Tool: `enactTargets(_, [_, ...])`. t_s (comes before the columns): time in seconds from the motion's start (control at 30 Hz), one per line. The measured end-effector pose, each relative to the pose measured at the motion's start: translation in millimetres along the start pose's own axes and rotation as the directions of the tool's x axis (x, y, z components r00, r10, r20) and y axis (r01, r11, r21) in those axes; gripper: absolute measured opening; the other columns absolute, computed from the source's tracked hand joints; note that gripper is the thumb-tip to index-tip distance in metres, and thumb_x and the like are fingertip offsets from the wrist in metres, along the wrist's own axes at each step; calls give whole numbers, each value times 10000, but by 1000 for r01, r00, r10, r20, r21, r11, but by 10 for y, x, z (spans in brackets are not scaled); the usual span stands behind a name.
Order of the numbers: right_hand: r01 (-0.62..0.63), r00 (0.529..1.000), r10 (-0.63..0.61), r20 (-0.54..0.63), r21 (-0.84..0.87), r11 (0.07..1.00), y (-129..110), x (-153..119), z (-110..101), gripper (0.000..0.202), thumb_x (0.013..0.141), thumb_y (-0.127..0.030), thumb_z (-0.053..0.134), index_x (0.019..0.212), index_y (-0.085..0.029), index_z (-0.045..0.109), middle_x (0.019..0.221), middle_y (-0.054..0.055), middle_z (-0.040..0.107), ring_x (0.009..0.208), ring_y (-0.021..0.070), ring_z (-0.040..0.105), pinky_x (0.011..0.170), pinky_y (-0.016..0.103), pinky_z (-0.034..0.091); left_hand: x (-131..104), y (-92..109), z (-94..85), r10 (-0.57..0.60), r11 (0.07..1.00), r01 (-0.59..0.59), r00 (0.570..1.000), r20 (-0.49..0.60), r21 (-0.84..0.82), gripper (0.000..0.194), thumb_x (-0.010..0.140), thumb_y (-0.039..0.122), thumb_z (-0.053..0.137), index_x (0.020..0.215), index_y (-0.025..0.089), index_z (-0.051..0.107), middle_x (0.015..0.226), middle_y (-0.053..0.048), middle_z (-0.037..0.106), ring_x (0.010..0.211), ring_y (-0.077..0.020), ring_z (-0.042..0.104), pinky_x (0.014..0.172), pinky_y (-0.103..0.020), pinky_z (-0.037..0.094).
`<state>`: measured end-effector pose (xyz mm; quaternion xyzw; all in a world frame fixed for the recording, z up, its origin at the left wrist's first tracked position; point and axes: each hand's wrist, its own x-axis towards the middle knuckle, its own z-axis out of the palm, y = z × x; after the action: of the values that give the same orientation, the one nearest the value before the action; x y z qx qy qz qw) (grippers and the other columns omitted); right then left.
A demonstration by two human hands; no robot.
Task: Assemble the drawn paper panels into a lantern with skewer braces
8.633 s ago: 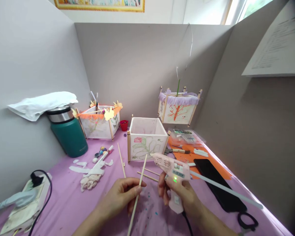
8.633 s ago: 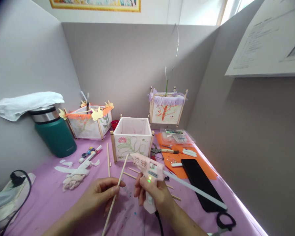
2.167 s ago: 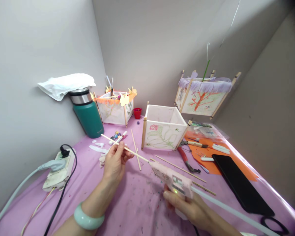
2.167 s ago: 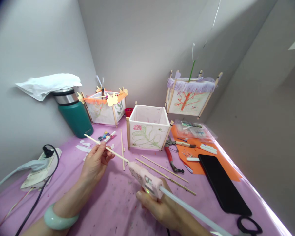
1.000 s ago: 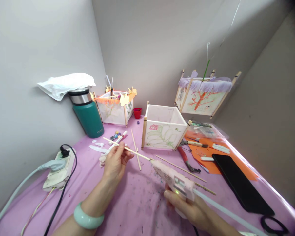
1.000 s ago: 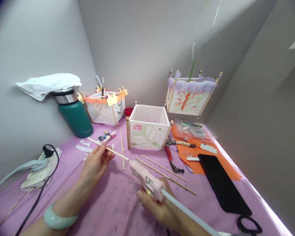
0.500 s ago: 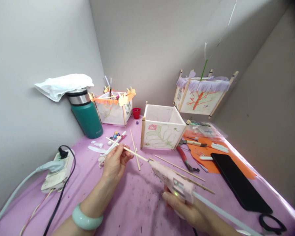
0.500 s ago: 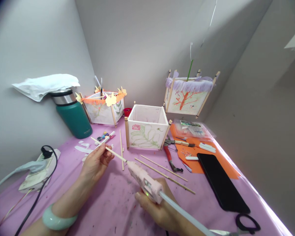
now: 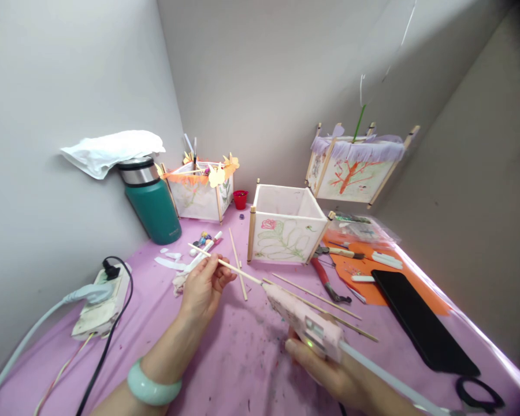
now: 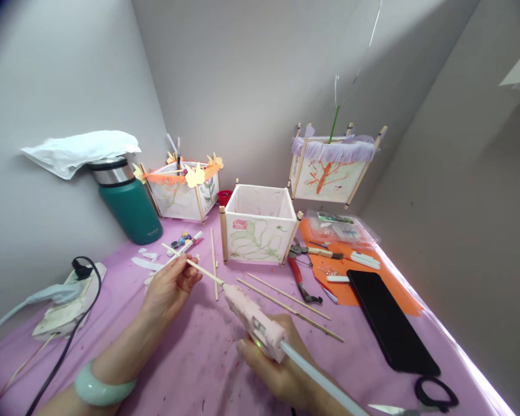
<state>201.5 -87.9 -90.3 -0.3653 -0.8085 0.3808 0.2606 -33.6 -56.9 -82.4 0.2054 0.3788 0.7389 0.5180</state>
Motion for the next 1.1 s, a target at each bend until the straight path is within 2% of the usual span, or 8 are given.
enactTargets(0.33, [38,999,-39,-4,-38,999,-70,20,-19,343,863,-413,413,597,-200,448,576,-5,451,541,121,413,504,246,347,-17,12,18,-2,1000,2,1000,-9,-2,159,658,238,737,690,117,638,594,6,627,470,-54,559,532,-188,544])
enactTargets(0.43, [75,997,-77,-19,-107,991,-94,48,-32,307,858,-371,412,607,-203,466,572,-2,473,526,123,416,518,251,356,-28,18,38,-10,1000,9,1000,-29,-16,150,657,220,734,680,112,633,599,4,625,465,-53,553,518,-189,542])
enactTargets(0.53, [113,993,-104,48,-235,965,-59,78,-21,203,813,-311,465,646,-197,485,596,-2,515,514,117,428,524,249,339,-24,23,45,-8,1000,8,999,-34,-12,139,675,213,721,672,109,629,595,6,617,462,-51,546,513,-183,534])
enactTargets(0.67, [104,989,-46,139,-447,889,-64,98,9,73,720,-264,527,706,-192,524,674,10,594,554,139,490,545,259,315,9,74,10,59,998,-59,998,-21,-17,158,672,235,732,725,113,648,632,13,625,458,-44,536,488,-170,511])
enactTargets(0.8, [13,987,69,144,-503,864,-143,64,31,173,745,-318,554,869,-200,574,836,30,641,721,190,567,657,280,372,19,270,38,177,984,-177,984,9,-16,198,676,252,733,802,112,673,622,28,603,455,-29,503,454,-137,461])
enactTargets(0.97, [7,976,97,196,-471,882,-253,53,-179,443,600,-466,737,946,-218,612,903,30,633,777,205,572,668,274,392,-48,701,460,281,946,-299,949,145,126,188,711,260,698,840,126,670,595,20,590,448,-50,487,447,-167,457])
enactTargets(1.03, [13,984,74,164,-472,881,-358,135,-420,310,662,-442,706,866,-217,644,818,16,643,708,180,569,621,260,378,-32,845,741,269,933,-310,938,220,181,187,707,261,704,830,126,665,617,6,610,437,-54,494,441,-174,464])
enactTargets(1.1, [-14,1000,16,2,-453,891,-473,282,-729,169,814,-354,572,856,-216,659,784,12,657,684,156,575,620,253,378,56,927,1039,240,922,-315,921,306,225,182,707,276,709,783,121,651,598,-8,614,438,-73,525,431,-181,471])
